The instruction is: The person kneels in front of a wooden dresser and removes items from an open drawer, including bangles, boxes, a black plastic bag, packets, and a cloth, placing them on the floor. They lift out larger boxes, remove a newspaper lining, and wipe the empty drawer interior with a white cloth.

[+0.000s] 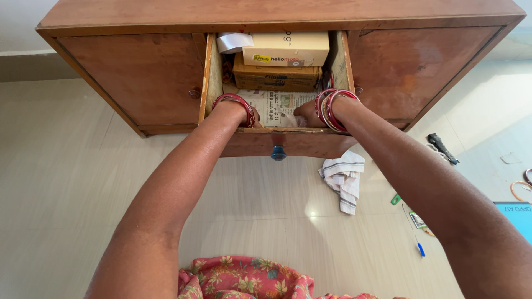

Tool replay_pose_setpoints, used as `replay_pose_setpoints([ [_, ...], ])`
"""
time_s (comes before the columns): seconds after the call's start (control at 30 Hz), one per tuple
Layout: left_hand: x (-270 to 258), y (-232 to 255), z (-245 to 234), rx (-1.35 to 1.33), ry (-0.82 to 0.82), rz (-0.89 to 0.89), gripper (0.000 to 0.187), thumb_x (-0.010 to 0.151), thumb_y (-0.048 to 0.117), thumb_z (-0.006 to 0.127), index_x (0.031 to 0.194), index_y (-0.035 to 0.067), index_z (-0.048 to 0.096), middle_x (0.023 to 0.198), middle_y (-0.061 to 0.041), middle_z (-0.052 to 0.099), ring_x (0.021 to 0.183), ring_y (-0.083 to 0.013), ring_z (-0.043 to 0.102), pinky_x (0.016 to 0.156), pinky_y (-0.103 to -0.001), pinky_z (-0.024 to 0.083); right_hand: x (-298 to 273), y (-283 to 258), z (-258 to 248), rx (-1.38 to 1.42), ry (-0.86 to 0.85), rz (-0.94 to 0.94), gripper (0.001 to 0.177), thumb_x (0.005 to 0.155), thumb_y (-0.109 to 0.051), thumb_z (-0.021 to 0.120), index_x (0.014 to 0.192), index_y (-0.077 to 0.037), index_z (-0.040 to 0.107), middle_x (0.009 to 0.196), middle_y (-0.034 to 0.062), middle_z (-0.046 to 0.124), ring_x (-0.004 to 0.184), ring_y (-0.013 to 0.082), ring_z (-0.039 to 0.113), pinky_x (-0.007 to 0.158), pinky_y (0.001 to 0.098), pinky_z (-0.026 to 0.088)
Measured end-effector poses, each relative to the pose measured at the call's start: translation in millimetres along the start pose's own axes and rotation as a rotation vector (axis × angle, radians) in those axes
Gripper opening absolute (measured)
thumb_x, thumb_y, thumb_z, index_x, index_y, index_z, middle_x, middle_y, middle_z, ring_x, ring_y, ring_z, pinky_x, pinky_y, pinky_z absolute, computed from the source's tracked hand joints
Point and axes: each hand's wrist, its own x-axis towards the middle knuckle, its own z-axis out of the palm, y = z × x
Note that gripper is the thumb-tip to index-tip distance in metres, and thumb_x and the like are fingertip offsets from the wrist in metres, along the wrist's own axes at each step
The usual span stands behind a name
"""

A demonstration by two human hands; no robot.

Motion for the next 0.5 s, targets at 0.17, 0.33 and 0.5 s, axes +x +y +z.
replay_pose_setpoints([
  [0.17,7,-1,1,-0.020,-0.005,0.025,0.062,0.083,0.049,0.068,0.139,0.021,0.064,0.143,-0.008,0.062,0.127,-0.0288,0.062,0.106,-0.044,0.049,-2,-4,-1,-0.004,0.007,0.046,0.061,0.092,-0.028,0.064,0.151,-0.029,0.049,0.149,0.0088,0.056,0.136,0.0323,0.054,0.113,0.0446,0.044],
  [0.33,12,-3,0,-0.064,-0.014,0.061,0.060,0.084,0.050,0.067,0.137,0.022,0.066,0.143,-0.007,0.063,0.127,-0.0286,0.062,0.105,-0.044,0.050,1,-2,0,0.005,0.001,0.030,0.057,0.092,-0.027,0.063,0.148,-0.027,0.053,0.148,0.0087,0.058,0.135,0.0320,0.056,0.112,0.0451,0.045],
  [0.5,13,-4,0,-0.082,-0.034,0.087,0.060,0.084,0.051,0.067,0.138,0.024,0.066,0.144,-0.006,0.062,0.128,-0.0282,0.061,0.106,-0.044,0.049,5,0,-1,0.055,-0.038,0.010,0.058,0.088,-0.031,0.069,0.144,-0.026,0.057,0.143,0.0080,0.062,0.131,0.0298,0.060,0.111,0.0426,0.047],
])
